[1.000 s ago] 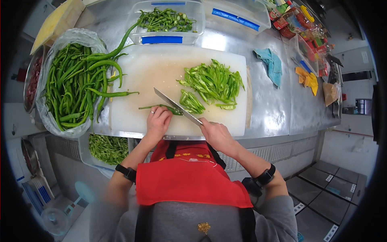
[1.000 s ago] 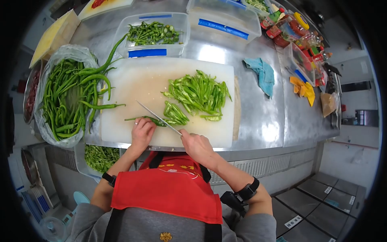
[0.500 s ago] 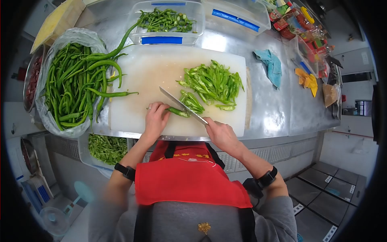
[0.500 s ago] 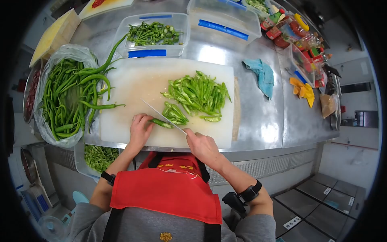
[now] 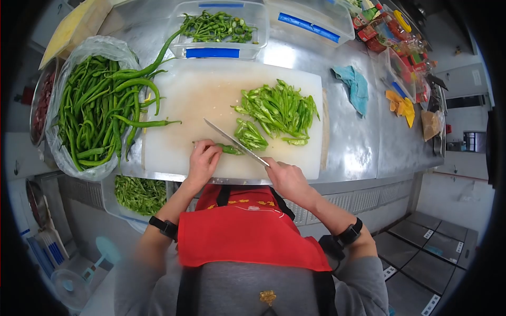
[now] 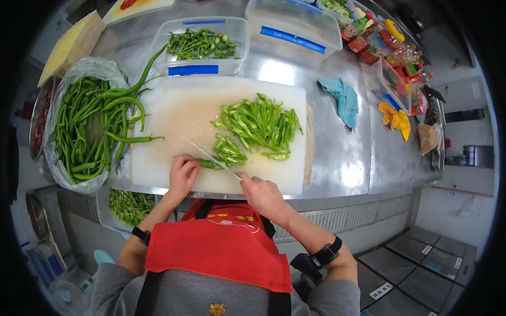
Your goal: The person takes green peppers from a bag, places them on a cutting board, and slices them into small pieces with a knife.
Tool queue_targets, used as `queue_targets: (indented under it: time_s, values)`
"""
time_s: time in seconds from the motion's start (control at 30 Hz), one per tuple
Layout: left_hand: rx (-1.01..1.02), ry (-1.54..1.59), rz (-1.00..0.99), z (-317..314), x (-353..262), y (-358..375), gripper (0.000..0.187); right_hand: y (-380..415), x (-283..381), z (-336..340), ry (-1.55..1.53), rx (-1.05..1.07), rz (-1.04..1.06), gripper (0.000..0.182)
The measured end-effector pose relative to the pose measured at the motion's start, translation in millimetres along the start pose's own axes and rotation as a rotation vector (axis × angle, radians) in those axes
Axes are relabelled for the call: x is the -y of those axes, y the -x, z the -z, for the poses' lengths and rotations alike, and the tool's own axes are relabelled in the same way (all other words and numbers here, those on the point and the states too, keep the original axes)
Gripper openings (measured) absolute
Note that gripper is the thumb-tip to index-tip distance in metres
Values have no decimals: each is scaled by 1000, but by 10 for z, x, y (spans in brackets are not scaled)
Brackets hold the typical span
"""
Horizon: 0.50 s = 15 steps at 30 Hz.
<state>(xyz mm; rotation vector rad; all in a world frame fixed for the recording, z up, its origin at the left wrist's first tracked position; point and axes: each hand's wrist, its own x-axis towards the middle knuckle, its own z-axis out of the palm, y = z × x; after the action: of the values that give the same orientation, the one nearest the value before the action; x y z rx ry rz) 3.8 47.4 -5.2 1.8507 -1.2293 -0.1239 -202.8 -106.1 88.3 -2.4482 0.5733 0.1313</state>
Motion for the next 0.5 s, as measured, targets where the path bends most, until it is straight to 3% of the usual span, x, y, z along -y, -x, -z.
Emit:
queue_targets:
  time_s: [0.17,0.37,0.5]
  values:
    - [-3,-7,-22,-10,40,50,15,106,103,91,-12,88,-28,24]
    - [20,-31,-84,40,35,108,15,-97,60,-41,-67,10,-5,23]
    - [14,-23,-65,38,46,109,16,22,144,82,-76,70,-4,22]
